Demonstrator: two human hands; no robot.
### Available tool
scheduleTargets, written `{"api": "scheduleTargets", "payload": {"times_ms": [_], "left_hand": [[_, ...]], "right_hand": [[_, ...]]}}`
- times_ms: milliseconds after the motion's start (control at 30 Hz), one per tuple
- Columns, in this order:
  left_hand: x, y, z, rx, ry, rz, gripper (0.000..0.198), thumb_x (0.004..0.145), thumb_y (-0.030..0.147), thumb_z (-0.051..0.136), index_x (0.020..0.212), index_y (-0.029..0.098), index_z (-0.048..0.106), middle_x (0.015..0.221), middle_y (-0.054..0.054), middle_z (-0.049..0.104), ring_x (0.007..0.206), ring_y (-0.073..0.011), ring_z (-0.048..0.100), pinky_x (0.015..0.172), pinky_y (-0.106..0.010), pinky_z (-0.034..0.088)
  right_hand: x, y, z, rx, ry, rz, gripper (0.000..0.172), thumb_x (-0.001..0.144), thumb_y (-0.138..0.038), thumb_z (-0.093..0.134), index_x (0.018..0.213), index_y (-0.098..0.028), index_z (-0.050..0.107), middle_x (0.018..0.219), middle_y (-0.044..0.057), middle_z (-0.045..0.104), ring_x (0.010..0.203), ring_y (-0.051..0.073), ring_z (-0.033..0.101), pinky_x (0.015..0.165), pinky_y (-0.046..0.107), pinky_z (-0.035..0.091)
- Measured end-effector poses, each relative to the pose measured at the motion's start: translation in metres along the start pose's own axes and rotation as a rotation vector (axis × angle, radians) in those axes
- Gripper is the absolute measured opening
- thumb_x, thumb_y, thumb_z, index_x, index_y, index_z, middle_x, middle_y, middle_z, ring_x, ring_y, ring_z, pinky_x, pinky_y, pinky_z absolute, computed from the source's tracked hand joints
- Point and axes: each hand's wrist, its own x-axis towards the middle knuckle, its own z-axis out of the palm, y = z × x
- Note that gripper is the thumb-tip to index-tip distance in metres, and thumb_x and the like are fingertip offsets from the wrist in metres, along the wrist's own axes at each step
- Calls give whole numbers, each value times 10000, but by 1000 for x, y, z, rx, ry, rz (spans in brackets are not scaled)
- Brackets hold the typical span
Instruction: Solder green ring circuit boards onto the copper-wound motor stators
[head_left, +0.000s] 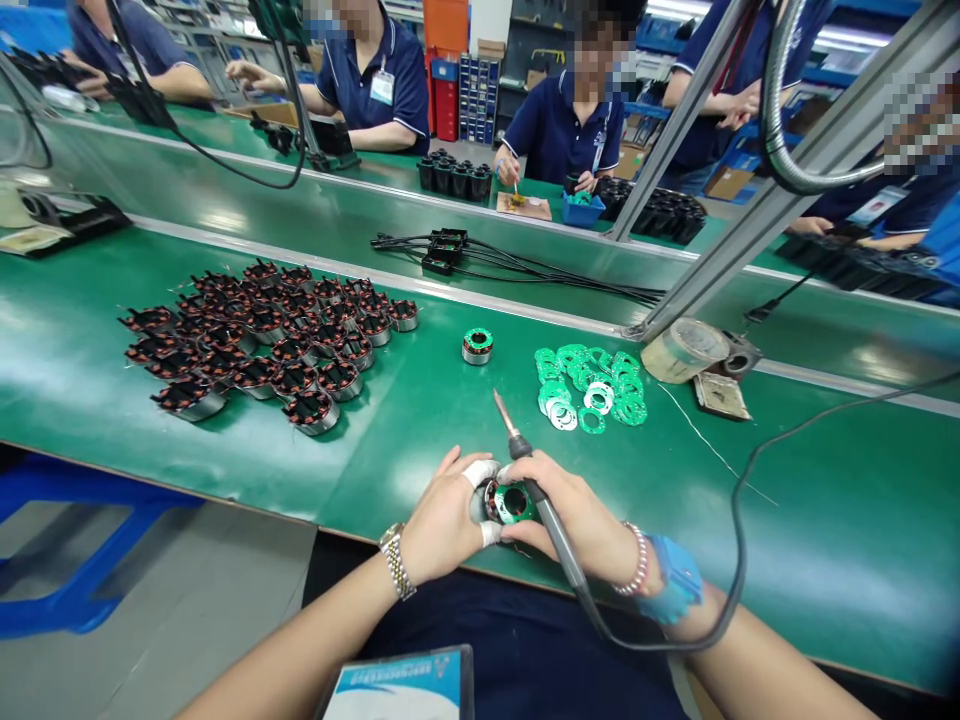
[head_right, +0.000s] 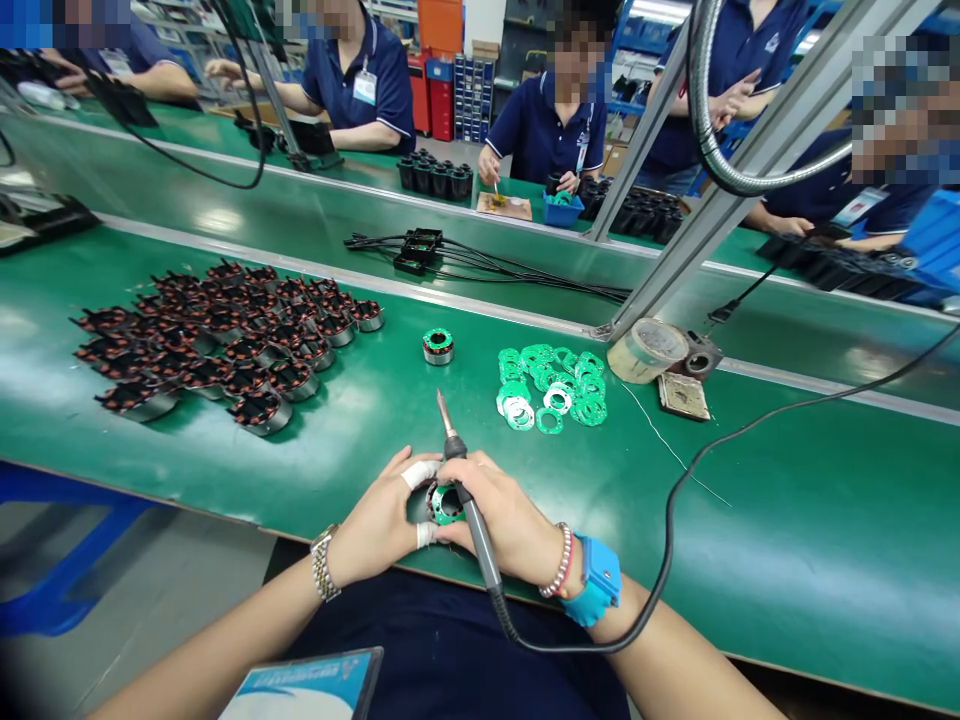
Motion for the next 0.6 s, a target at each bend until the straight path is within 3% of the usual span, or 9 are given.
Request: {"api": "scheduleTargets", "payload": {"times_ms": [300,467,600], "left_hand": [[-2,-1,6,6,58,-2,520,627,258,670,1105,178,483,1160,-116,570,1112,-219,507,1076,-471,193],[-1,0,9,21,64,-7,524,623,261,675,1103,167,486,1162,-118,566,1121,-223,497,1081,-467,185],[-5,-1,-4,-26,-14,37,705,610,343,699,1227,172,403,1239,-112,516,1173,-246,451,1089,-477,163]], "right_hand": [[-2,0,14,-12,183,25,379,739,-242,662,1047,-213,443,916,41,532,809,160,530,713,279,471],[1,5,15,7,155,-8,390,735,-268,666,1052,-205,447,937,53,525,828,160,531,729,284,477],[-3,4,4,-9,163,-17,445,710,-312,685,1067,-209,441,962,58,537,867,172,543,754,295,485]]}}
